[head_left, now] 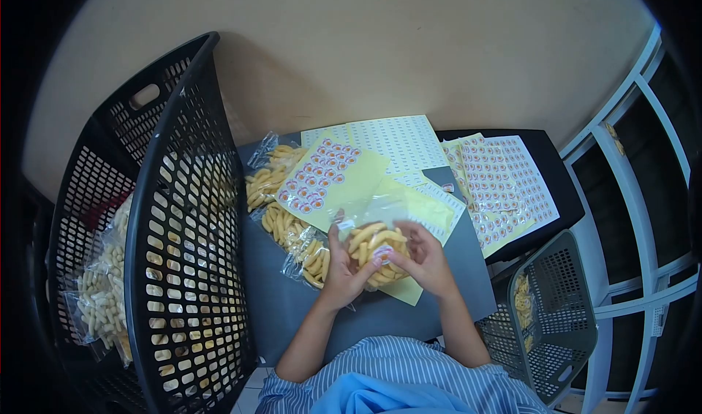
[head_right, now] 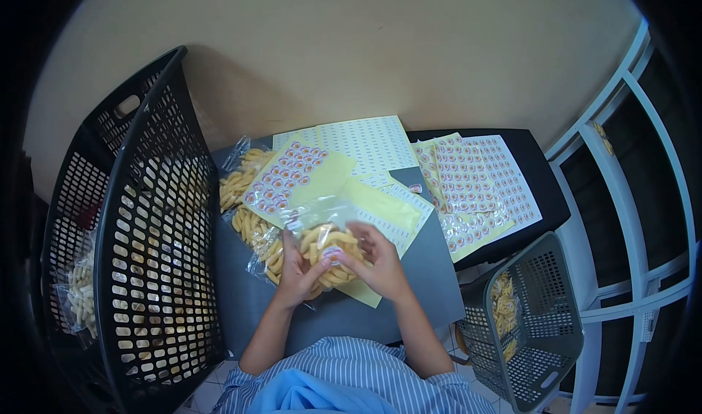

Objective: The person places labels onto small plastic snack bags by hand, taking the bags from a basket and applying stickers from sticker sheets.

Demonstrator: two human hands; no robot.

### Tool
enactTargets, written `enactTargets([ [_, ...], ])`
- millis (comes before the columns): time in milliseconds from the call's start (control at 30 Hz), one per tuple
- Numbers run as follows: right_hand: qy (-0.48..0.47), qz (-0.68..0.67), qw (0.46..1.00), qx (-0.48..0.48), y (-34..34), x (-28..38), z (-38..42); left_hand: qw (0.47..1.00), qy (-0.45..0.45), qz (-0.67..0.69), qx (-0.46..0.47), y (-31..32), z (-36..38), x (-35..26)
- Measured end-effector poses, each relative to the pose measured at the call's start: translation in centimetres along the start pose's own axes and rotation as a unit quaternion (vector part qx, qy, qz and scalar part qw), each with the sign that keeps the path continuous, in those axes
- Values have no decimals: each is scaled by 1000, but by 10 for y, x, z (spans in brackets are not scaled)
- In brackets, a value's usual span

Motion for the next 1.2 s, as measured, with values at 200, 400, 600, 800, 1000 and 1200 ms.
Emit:
enactTargets([
  [200, -69, 16, 959, -275, -89, -10, 52, 977, 27, -200, 71, 0, 0, -2],
  [400, -67, 258, 673, -690, -326, -38, 211, 869, 22, -479, -123, -58, -4, -47],
  [600, 246, 471, 446, -720, -378, -108, 327, 813, -112, -553, -144, -108, 12, -49],
  [800, 285, 473, 452, -701, -367, -120, 306, 814, -279, -498, -102, -130, 32, -45],
  [1000, -132, 460, 652, -588, -209, 13, 121, 890, -132, -433, -55, -106, 18, -59],
  [1200, -140, 228, 958, -102, -23, 25, -7, 971, -32, -235, -42, -68, 4, -56],
])
Point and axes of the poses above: each hand's wrist, its own z-axis away from the middle knuckle, its own y-axis out of the palm, x = y × z, the point moved 5 cm from there along -z, towards the middle knuckle, and after that the axes turned 1 degree about z, right-handed, at the moved point
